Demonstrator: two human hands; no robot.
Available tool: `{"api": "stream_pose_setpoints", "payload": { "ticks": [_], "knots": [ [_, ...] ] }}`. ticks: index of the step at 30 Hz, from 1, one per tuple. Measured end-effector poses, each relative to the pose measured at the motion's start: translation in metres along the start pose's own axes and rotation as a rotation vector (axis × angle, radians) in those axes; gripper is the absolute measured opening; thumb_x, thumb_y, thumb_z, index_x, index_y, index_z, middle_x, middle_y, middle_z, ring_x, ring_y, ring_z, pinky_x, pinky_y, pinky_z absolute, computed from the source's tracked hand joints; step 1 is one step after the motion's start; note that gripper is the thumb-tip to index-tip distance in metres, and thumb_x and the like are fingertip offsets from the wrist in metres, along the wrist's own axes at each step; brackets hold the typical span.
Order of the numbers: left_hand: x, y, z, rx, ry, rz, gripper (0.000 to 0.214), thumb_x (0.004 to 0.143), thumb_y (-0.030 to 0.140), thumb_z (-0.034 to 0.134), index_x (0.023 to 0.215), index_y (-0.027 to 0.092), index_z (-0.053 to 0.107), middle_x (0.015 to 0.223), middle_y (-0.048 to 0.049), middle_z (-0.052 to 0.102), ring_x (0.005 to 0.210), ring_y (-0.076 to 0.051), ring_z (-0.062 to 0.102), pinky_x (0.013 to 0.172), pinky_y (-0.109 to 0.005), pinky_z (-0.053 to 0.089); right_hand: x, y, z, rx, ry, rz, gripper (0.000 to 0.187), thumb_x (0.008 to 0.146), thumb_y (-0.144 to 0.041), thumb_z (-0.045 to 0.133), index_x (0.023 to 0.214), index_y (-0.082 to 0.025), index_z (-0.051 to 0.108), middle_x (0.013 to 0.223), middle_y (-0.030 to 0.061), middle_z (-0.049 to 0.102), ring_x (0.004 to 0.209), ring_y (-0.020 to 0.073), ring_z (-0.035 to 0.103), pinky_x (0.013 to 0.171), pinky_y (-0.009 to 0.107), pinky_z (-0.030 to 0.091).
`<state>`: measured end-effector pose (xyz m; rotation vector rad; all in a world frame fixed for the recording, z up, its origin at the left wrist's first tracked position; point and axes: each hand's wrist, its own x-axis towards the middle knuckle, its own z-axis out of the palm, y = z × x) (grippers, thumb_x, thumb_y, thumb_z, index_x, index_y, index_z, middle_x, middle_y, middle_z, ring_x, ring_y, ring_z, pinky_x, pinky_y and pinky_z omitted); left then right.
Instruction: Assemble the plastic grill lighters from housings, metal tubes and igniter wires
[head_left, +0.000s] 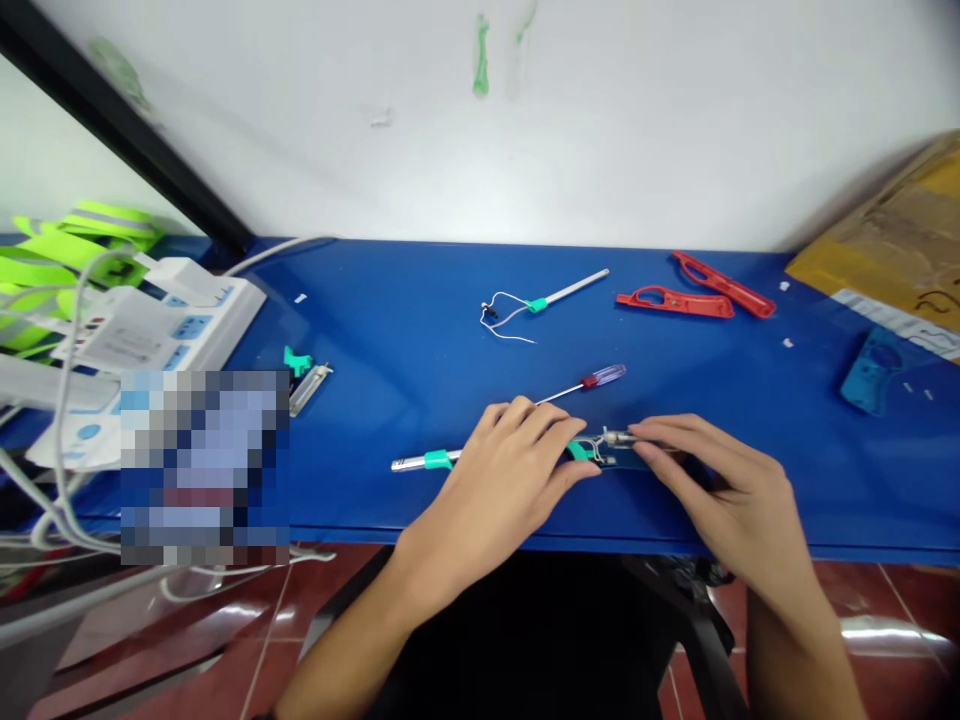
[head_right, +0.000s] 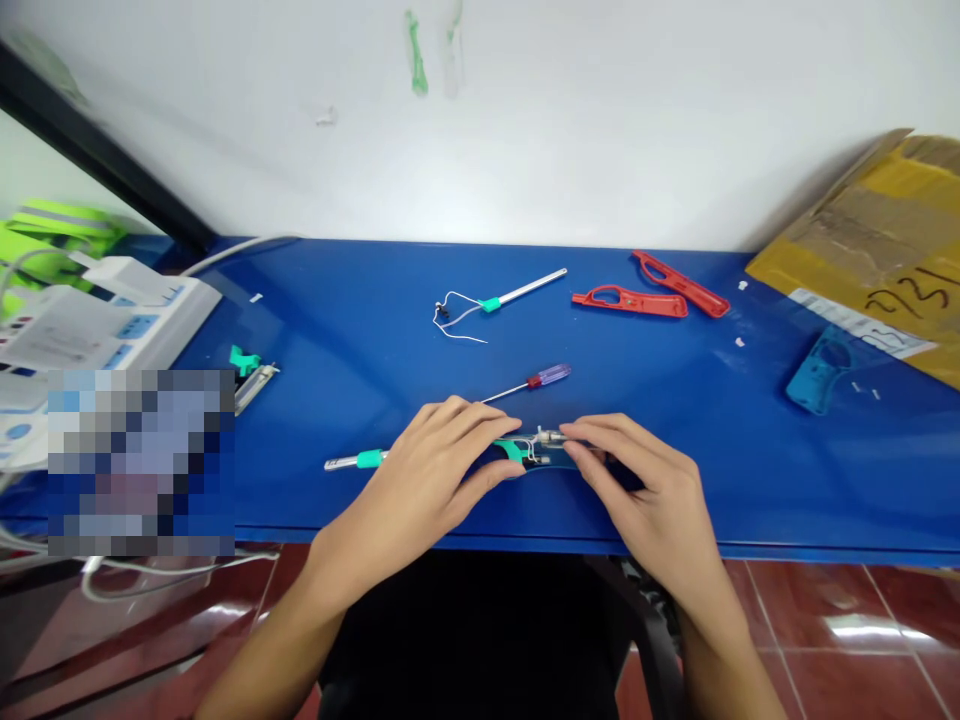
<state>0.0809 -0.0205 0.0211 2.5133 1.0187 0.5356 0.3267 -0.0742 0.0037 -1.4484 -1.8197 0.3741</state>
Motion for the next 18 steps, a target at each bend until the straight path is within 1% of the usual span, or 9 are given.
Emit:
{"api": "stream_pose_setpoints", "payload": {
  "ticks": [4,10,14,18],
  "knots": [
    [0.0008,-0.0028,-0.0001,0.056,-0.027,0.043,0.043,0.107,0.049,0.063,0.138,0.019,0.064,0.137,-0.0060,0.069,0.121,-0.025,0.060,0.101,-0.043,0.047,-0.0009,-0.0001,-0.0002,-0.014,-0.003,0.009,0.014,0.102,-0.024,0.072,0.114,-0.031,0.078,0.111,0.0027,0.077,0.093,0.0199,0.076,0.080,0.034,0.062],
    [0.0020,-0.0044,0.0037,0.041,-0.027,0.030,0.037,0.106,0.047,0.065,0.132,0.021,0.068,0.132,-0.0044,0.070,0.117,-0.024,0.060,0.100,-0.042,0.046,-0.0018,-0.0027,0.0001,-0.020,-0.040,-0.072,0.019,0.102,-0.019,0.072,0.115,-0.031,0.078,0.114,0.0020,0.077,0.100,0.0206,0.075,0.090,0.037,0.062],
    [0.0040,-0.0058,0.0051,0.036,-0.025,0.037,0.036,0.104,0.048,0.069,0.129,0.022,0.069,0.131,-0.0042,0.070,0.116,-0.023,0.062,0.098,-0.041,0.046,-0.0009,-0.0043,0.0021,-0.034,0.001,-0.103,0.025,0.100,-0.015,0.073,0.117,-0.033,0.078,0.115,0.0006,0.079,0.102,0.0209,0.076,0.092,0.039,0.063],
    [0.0061,-0.0062,0.0049,0.033,-0.030,0.042,0.042,0.104,0.051,0.068,0.134,0.021,0.067,0.132,-0.0048,0.071,0.117,-0.024,0.062,0.101,-0.042,0.046,-0.0002,-0.0044,0.0030,-0.039,0.020,-0.113,0.028,0.100,-0.012,0.073,0.118,-0.033,0.078,0.114,0.0004,0.078,0.101,0.0193,0.075,0.092,0.038,0.062]
  ]
}}
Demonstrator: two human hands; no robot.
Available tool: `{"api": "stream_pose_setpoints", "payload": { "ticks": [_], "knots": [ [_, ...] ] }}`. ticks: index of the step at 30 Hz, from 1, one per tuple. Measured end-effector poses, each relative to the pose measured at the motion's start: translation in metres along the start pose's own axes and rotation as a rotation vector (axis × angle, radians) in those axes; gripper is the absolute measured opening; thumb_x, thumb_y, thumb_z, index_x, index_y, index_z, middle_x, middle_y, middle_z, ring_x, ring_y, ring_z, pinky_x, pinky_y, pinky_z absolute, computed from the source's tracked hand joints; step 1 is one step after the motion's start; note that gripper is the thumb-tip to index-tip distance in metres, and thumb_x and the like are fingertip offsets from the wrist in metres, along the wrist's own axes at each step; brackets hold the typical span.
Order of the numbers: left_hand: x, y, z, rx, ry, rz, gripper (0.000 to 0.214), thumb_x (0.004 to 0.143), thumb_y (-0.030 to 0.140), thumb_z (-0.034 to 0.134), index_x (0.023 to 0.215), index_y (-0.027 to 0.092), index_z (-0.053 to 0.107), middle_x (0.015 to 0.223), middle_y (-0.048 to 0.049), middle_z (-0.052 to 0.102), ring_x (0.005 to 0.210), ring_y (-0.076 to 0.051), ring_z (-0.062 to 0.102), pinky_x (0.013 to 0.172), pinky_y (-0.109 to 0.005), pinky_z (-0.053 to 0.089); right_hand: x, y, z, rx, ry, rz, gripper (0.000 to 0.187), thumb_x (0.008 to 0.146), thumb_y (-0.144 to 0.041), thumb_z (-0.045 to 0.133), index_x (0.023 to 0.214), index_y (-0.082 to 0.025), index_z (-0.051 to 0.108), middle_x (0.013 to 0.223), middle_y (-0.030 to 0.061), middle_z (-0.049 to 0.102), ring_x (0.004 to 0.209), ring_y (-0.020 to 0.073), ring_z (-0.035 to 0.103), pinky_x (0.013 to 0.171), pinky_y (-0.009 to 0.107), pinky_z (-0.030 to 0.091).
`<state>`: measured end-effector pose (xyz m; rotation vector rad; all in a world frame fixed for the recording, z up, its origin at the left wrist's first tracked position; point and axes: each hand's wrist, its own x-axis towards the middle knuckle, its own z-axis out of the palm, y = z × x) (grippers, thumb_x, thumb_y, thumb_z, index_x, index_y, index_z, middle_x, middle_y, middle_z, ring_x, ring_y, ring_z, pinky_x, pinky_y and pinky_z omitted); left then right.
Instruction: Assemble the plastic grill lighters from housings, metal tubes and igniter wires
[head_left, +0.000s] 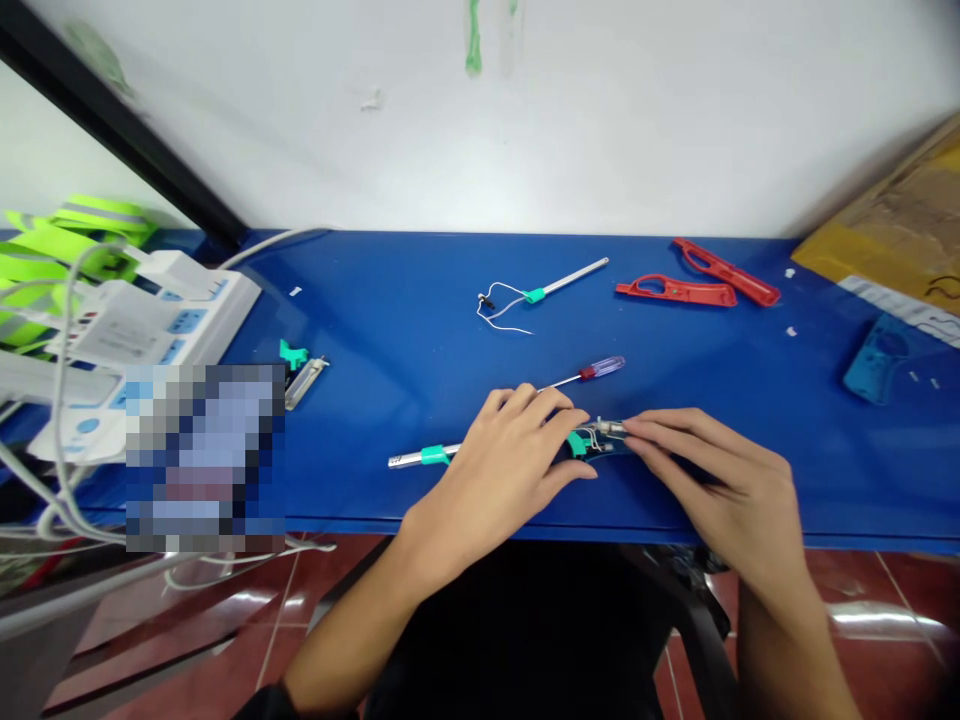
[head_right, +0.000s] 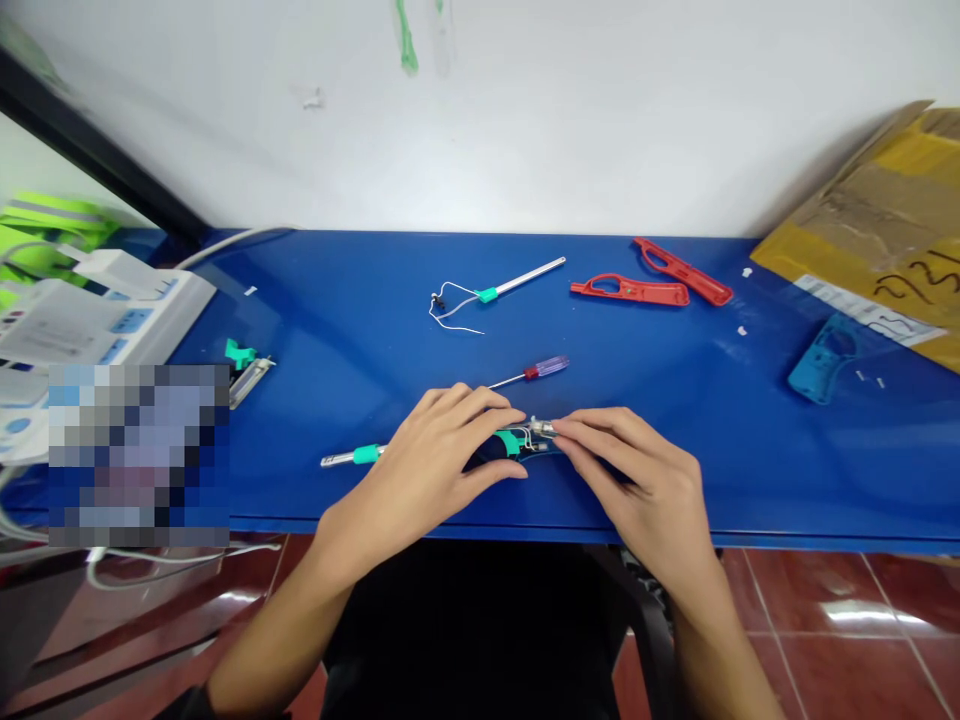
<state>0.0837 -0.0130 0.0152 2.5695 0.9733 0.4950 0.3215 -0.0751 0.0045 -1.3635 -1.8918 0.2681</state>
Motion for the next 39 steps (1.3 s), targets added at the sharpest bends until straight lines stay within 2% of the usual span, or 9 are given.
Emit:
{"api": "stream_pose_setpoints", "payload": {
  "ticks": [3,7,16,24,29,39],
  "knots": [
    [0.003,0.002,-0.002,-0.014,-0.005,-0.006,0.040,0.109,0.052,0.057,0.133,0.021,0.068,0.130,-0.0037,0.071,0.115,-0.023,0.062,0.099,-0.040,0.045,0.000,0.000,-0.001,-0.011,-0.010,-0.002,0.028,0.100,-0.012,0.073,0.120,-0.032,0.078,0.115,0.0007,0.078,0.101,0.0184,0.075,0.093,0.037,0.062],
    [0.008,0.006,-0.005,0.049,-0.037,-0.018,0.033,0.118,0.036,0.043,0.127,0.022,0.072,0.125,-0.0033,0.071,0.110,-0.021,0.063,0.094,-0.039,0.044,-0.001,0.001,-0.001,-0.009,-0.014,0.010,0.025,0.100,-0.014,0.073,0.118,-0.030,0.078,0.115,0.0011,0.078,0.102,0.0183,0.074,0.094,0.036,0.060],
    [0.020,0.009,-0.012,0.175,-0.128,-0.009,0.030,0.116,0.020,0.044,0.118,0.018,0.074,0.120,-0.0057,0.070,0.103,-0.023,0.067,0.092,-0.040,0.044,0.000,0.001,0.000,0.007,-0.021,0.035,0.021,0.100,-0.016,0.074,0.116,-0.029,0.078,0.111,0.0009,0.077,0.098,0.0175,0.075,0.091,0.033,0.060],
    [0.037,0.008,-0.020,0.213,-0.243,0.041,0.031,0.115,0.021,0.047,0.106,0.018,0.077,0.110,-0.0039,0.074,0.098,-0.023,0.069,0.086,-0.040,0.042,-0.001,0.005,0.000,-0.028,0.005,-0.021,0.022,0.101,-0.016,0.074,0.119,-0.028,0.078,0.114,0.0012,0.079,0.099,0.0174,0.076,0.093,0.033,0.061],
    [0.040,0.010,-0.025,0.233,-0.254,0.029,0.032,0.115,0.022,0.048,0.104,0.018,0.078,0.108,-0.0041,0.076,0.107,-0.025,0.066,0.090,-0.042,0.042,-0.001,0.004,0.000,-0.026,0.003,-0.024,0.022,0.101,-0.015,0.074,0.118,-0.027,0.077,0.113,0.0018,0.078,0.098,0.0173,0.075,0.091,0.033,0.061],
    [0.043,0.009,-0.025,0.155,-0.265,-0.004,0.030,0.113,0.020,0.050,0.108,0.017,0.079,0.107,-0.0064,0.079,0.104,-0.026,0.069,0.091,-0.042,0.045,0.000,0.005,0.001,-0.042,0.011,-0.040,0.018,0.101,-0.016,0.074,0.116,-0.026,0.077,0.111,0.0017,0.078,0.096,0.0165,0.075,0.090,0.031,0.061]
  ]
}}
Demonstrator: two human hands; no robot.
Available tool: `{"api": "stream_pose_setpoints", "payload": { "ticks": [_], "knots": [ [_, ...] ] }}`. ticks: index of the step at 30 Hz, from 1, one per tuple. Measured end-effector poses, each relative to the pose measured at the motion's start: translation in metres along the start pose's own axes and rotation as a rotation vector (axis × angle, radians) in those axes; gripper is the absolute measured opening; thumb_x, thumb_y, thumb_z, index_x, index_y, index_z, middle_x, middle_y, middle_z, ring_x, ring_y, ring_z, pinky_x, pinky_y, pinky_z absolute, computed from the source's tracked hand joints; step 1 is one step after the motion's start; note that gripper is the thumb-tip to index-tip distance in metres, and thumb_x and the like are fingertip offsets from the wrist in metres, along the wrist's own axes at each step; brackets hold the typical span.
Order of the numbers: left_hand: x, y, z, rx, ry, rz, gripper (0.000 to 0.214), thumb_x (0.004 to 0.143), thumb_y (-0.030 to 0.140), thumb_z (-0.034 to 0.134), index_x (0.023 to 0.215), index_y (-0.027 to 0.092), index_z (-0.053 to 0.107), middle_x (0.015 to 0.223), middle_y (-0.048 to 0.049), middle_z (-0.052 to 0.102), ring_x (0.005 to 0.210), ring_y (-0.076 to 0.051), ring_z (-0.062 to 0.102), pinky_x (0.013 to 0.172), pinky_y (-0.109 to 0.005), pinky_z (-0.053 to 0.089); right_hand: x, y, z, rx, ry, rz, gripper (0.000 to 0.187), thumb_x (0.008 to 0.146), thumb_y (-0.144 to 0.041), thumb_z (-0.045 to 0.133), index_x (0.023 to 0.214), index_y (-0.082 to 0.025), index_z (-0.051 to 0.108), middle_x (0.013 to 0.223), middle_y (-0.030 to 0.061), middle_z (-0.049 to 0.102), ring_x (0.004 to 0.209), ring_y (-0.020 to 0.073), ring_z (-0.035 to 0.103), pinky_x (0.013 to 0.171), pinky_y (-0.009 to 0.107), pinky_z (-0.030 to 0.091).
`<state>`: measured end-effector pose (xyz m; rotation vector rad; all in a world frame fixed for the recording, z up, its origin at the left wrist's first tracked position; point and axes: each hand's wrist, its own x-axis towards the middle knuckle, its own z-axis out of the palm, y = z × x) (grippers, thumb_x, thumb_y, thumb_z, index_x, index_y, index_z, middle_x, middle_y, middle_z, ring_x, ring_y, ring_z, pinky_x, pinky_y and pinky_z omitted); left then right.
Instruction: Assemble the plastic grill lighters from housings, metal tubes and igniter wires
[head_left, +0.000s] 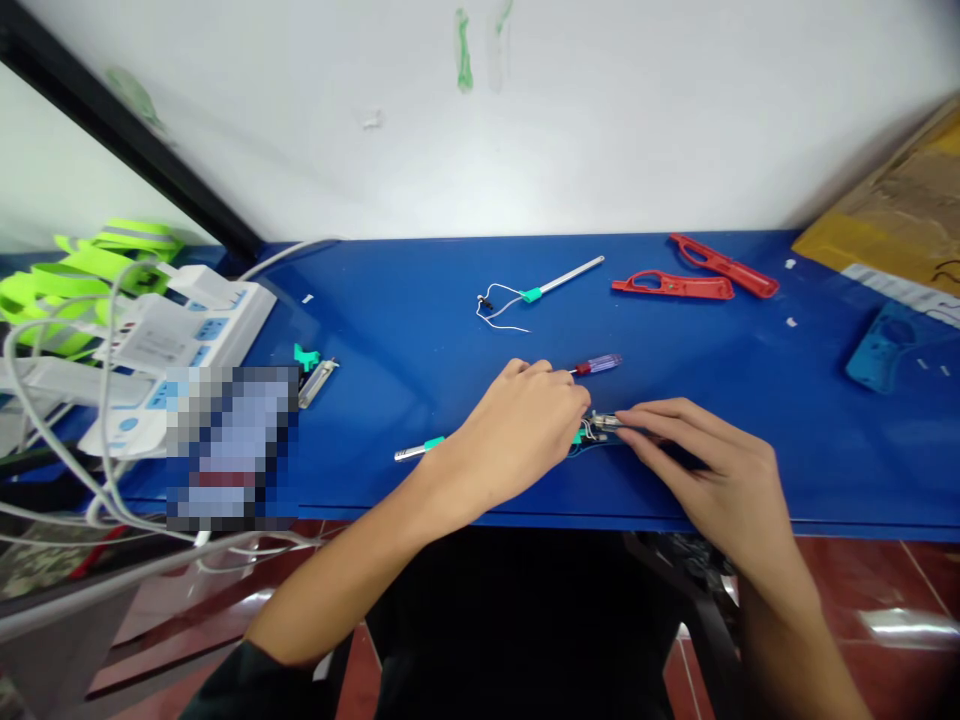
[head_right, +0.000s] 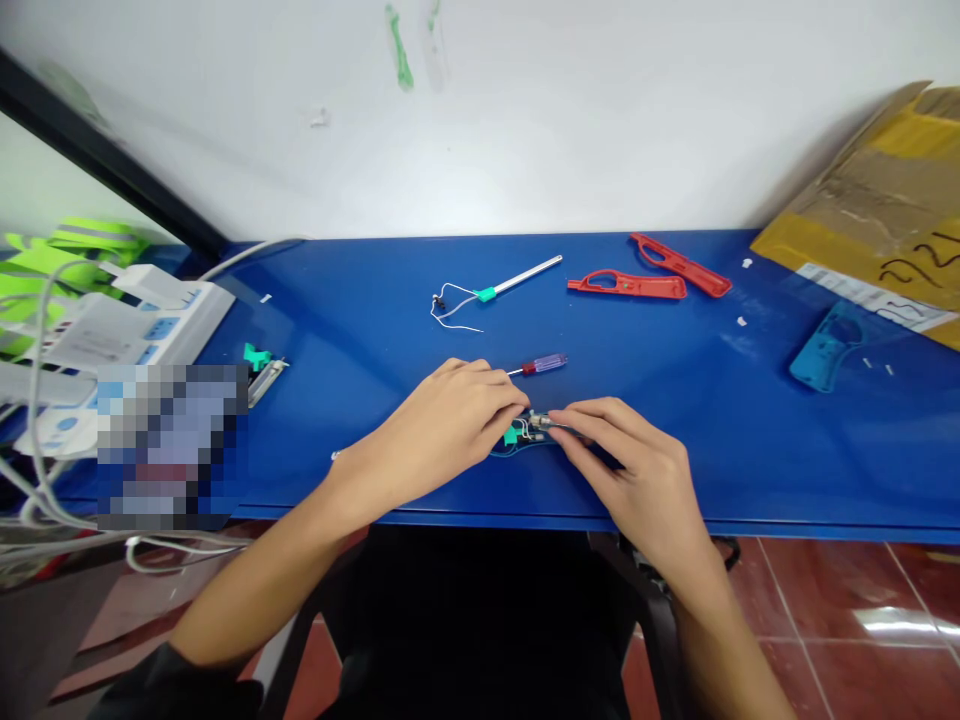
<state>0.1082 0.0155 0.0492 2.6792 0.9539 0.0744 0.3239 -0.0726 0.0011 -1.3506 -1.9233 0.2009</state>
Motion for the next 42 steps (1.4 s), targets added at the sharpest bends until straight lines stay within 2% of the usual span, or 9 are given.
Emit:
{"api": "stream_pose_setpoints", "payload": {
  "ticks": [6,12,19,25,35,42],
  "knots": [
    [0.003,-0.004,0.001,-0.150,0.029,-0.067,0.032,0.113,0.020,0.050,0.107,0.020,0.081,0.105,-0.0065,0.081,0.108,-0.025,0.070,0.094,-0.042,0.050,-0.001,0.000,0.002,-0.019,0.024,-0.007,0.021,0.100,-0.014,0.075,0.118,-0.025,0.077,0.110,0.0009,0.078,0.096,0.0153,0.075,0.091,0.030,0.060],
    [0.003,-0.005,0.001,-0.165,0.050,-0.073,0.032,0.114,0.022,0.051,0.106,0.020,0.082,0.103,-0.0058,0.081,0.108,-0.026,0.070,0.096,-0.044,0.051,-0.001,-0.003,-0.001,0.005,-0.010,-0.004,0.019,0.100,-0.014,0.074,0.116,-0.025,0.076,0.110,0.0017,0.076,0.095,0.0156,0.073,0.089,0.030,0.059],
    [0.003,-0.005,0.002,-0.196,0.054,-0.073,0.033,0.114,0.022,0.050,0.105,0.020,0.082,0.103,-0.0067,0.081,0.107,-0.025,0.071,0.095,-0.043,0.051,-0.001,-0.003,0.002,-0.052,0.017,-0.062,0.022,0.098,-0.011,0.076,0.117,-0.024,0.076,0.109,0.0024,0.076,0.094,0.0157,0.073,0.088,0.030,0.059],
    [0.001,-0.004,-0.003,-0.248,0.036,-0.089,0.032,0.112,0.020,0.052,0.105,0.020,0.083,0.103,-0.0052,0.081,0.107,-0.024,0.069,0.096,-0.043,0.051,-0.002,-0.002,0.002,-0.039,0.024,-0.052,0.022,0.098,-0.012,0.077,0.116,-0.025,0.077,0.109,0.0007,0.077,0.094,0.0151,0.074,0.089,0.030,0.060],
    [-0.003,-0.011,0.003,-0.216,0.077,0.026,0.030,0.111,0.022,0.053,0.106,0.024,0.083,0.098,-0.0049,0.081,0.103,-0.024,0.070,0.094,-0.040,0.052,-0.001,-0.005,-0.001,-0.008,0.037,-0.001,0.019,0.099,-0.017,0.075,0.114,-0.029,0.080,0.108,0.0011,0.079,0.093,0.0188,0.076,0.088,0.036,0.064],
    [-0.003,-0.009,0.006,-0.166,0.095,0.037,0.026,0.110,0.020,0.056,0.101,0.023,0.080,0.102,-0.0024,0.080,0.103,-0.023,0.068,0.093,-0.040,0.046,-0.002,-0.003,-0.001,-0.014,0.023,-0.001,0.017,0.100,-0.017,0.074,0.114,-0.027,0.078,0.108,0.0023,0.079,0.094,0.0190,0.076,0.089,0.035,0.063]
  ]
}}
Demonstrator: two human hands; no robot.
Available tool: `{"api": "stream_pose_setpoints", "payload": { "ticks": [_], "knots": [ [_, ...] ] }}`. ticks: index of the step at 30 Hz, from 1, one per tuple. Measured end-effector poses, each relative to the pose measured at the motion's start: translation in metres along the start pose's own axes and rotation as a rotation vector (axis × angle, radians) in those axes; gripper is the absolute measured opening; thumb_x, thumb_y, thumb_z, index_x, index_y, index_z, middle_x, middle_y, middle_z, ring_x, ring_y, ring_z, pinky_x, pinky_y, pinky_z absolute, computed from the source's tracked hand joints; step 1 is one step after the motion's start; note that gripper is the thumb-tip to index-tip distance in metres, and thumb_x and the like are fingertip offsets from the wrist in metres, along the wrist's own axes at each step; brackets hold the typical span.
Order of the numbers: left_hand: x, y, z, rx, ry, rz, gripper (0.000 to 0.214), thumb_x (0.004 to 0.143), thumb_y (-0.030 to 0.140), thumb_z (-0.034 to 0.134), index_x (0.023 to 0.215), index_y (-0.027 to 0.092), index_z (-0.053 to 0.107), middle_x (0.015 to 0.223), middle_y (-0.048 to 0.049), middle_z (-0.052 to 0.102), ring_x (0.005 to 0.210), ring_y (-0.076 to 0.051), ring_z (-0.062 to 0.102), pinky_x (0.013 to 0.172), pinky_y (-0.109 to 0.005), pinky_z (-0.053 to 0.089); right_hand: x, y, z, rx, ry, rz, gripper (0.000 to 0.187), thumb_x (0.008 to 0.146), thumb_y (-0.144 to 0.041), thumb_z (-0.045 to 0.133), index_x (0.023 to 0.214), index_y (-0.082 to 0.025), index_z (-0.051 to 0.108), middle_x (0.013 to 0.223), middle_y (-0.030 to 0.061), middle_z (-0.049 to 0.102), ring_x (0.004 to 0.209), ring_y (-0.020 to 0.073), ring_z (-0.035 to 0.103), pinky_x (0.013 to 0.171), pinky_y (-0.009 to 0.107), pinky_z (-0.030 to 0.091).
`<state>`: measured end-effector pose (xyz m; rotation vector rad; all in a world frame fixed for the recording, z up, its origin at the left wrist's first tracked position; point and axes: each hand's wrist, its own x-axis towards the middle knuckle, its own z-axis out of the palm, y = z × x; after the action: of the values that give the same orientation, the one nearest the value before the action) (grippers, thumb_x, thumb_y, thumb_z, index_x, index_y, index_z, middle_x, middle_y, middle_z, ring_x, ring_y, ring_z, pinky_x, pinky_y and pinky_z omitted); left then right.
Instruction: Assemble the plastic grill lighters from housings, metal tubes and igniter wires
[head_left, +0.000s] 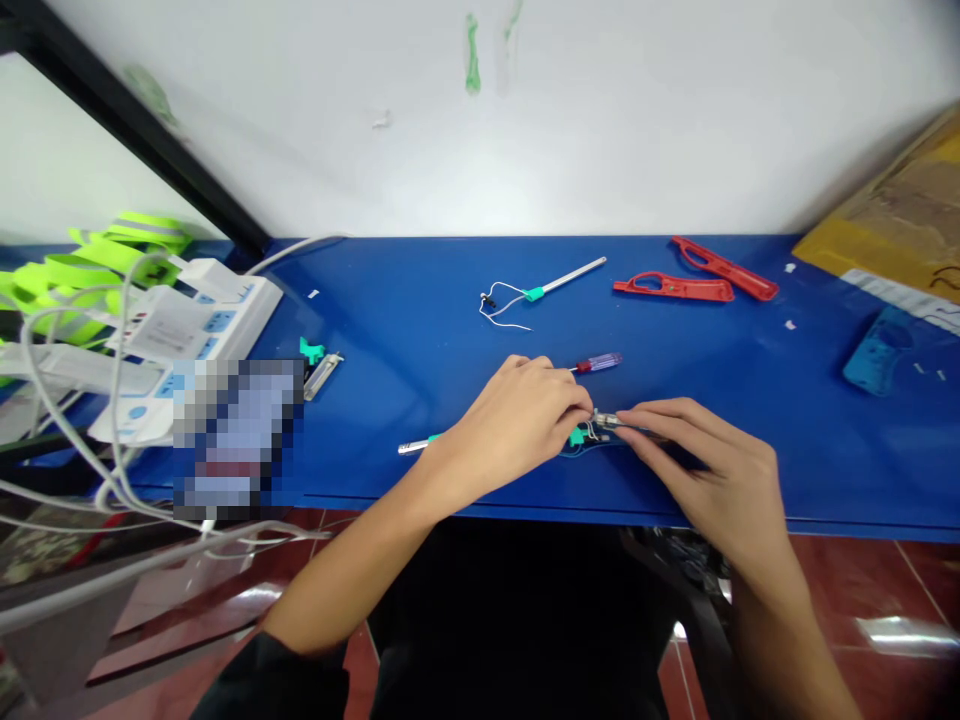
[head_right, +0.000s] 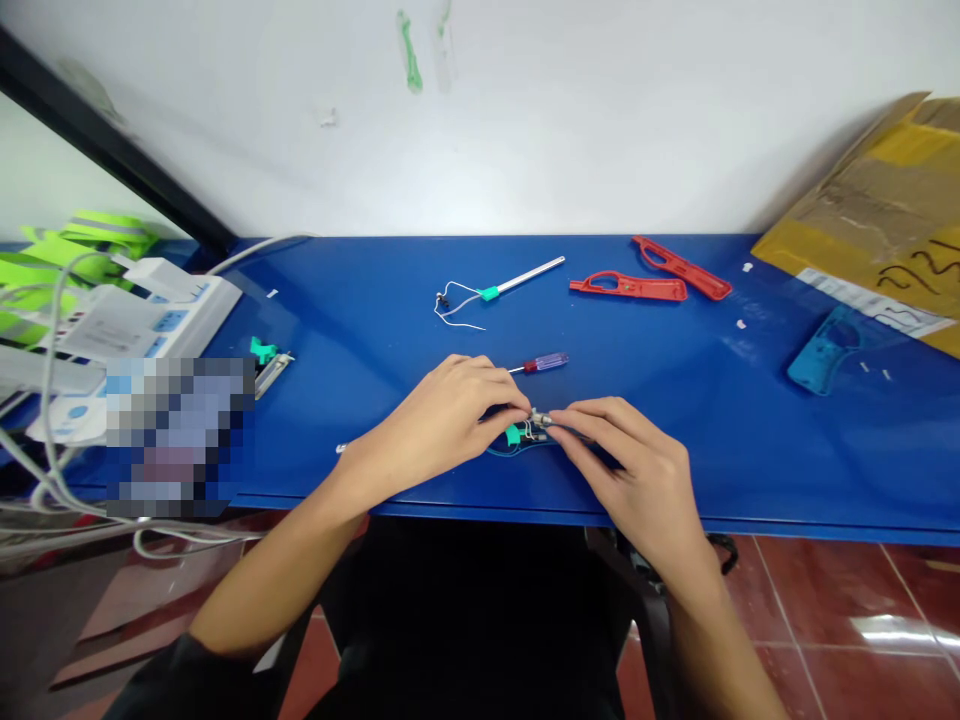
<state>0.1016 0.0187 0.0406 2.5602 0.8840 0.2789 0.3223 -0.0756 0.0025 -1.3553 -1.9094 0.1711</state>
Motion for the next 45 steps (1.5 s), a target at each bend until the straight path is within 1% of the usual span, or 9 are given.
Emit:
{"api": "stream_pose_setpoints", "payload": {
  "ticks": [5,13,19,25,32,36,42,45],
  "knots": [
    [0.0008,-0.0002,0.0026,0.024,0.017,0.011,0.024,0.110,0.022,0.056,0.095,0.020,0.075,0.099,-0.0008,0.077,0.096,-0.021,0.065,0.089,-0.038,0.041,0.0002,0.0025,-0.0001,0.008,-0.003,0.023,0.017,0.102,-0.018,0.072,0.116,-0.027,0.076,0.109,0.0025,0.079,0.098,0.0193,0.077,0.091,0.034,0.062],
    [0.0016,0.0011,-0.0006,0.029,-0.039,0.014,0.020,0.112,0.026,0.057,0.103,0.020,0.074,0.107,0.0003,0.078,0.103,-0.021,0.065,0.092,-0.038,0.039,0.0010,0.0042,0.0016,0.000,0.030,0.045,0.015,0.102,-0.020,0.071,0.113,-0.028,0.077,0.108,0.0023,0.081,0.095,0.0210,0.079,0.090,0.036,0.064],
    [-0.0002,-0.0018,0.0016,0.030,-0.018,0.029,0.022,0.112,0.026,0.055,0.101,0.020,0.073,0.105,-0.0008,0.078,0.103,-0.021,0.064,0.091,-0.038,0.038,0.0019,0.0043,0.0032,0.004,0.022,0.057,0.014,0.103,-0.021,0.071,0.112,-0.028,0.078,0.108,0.0022,0.081,0.097,0.0214,0.079,0.091,0.037,0.064],
    [-0.0004,-0.0025,0.0012,0.017,-0.002,0.042,0.023,0.113,0.026,0.054,0.101,0.020,0.073,0.105,0.0000,0.078,0.102,-0.020,0.065,0.092,-0.037,0.038,0.0017,0.0048,0.0021,-0.007,0.021,0.061,0.011,0.103,-0.023,0.071,0.111,-0.027,0.078,0.108,0.0023,0.082,0.094,0.0204,0.080,0.089,0.034,0.064],
    [0.0005,-0.0012,-0.0010,0.029,-0.035,0.035,0.022,0.113,0.026,0.054,0.104,0.020,0.073,0.108,-0.0004,0.078,0.102,-0.019,0.066,0.093,-0.036,0.040,0.0016,0.0055,0.0020,-0.015,0.038,0.071,0.011,0.102,-0.025,0.073,0.110,-0.028,0.080,0.106,0.0009,0.083,0.090,0.0206,0.081,0.088,0.036,0.066],
    [0.0001,-0.0021,-0.0004,0.039,-0.026,0.042,0.022,0.113,0.027,0.053,0.104,0.020,0.072,0.108,-0.0009,0.078,0.102,-0.019,0.065,0.093,-0.036,0.040,0.0016,0.0052,0.0016,-0.010,0.032,0.080,0.011,0.103,-0.026,0.073,0.110,-0.028,0.081,0.107,0.0013,0.084,0.091,0.0214,0.081,0.087,0.036,0.066],
    [-0.0006,-0.0030,0.0017,0.040,-0.011,0.059,0.021,0.113,0.027,0.054,0.102,0.019,0.070,0.106,-0.0005,0.077,0.100,-0.020,0.065,0.090,-0.036,0.038,0.0008,0.0042,0.0002,-0.014,0.020,0.075,0.010,0.102,-0.025,0.073,0.110,-0.027,0.080,0.106,0.0010,0.084,0.092,0.0195,0.081,0.086,0.034,0.065],
    [-0.0011,-0.0027,0.0008,0.040,-0.025,0.050,0.020,0.113,0.026,0.055,0.102,0.019,0.071,0.106,-0.0003,0.077,0.101,-0.020,0.064,0.091,-0.036,0.037,0.0008,0.0034,0.0005,-0.007,0.025,0.078,0.010,0.102,-0.024,0.074,0.110,-0.027,0.080,0.106,0.0010,0.083,0.092,0.0195,0.080,0.088,0.034,0.065]
  ]
}}
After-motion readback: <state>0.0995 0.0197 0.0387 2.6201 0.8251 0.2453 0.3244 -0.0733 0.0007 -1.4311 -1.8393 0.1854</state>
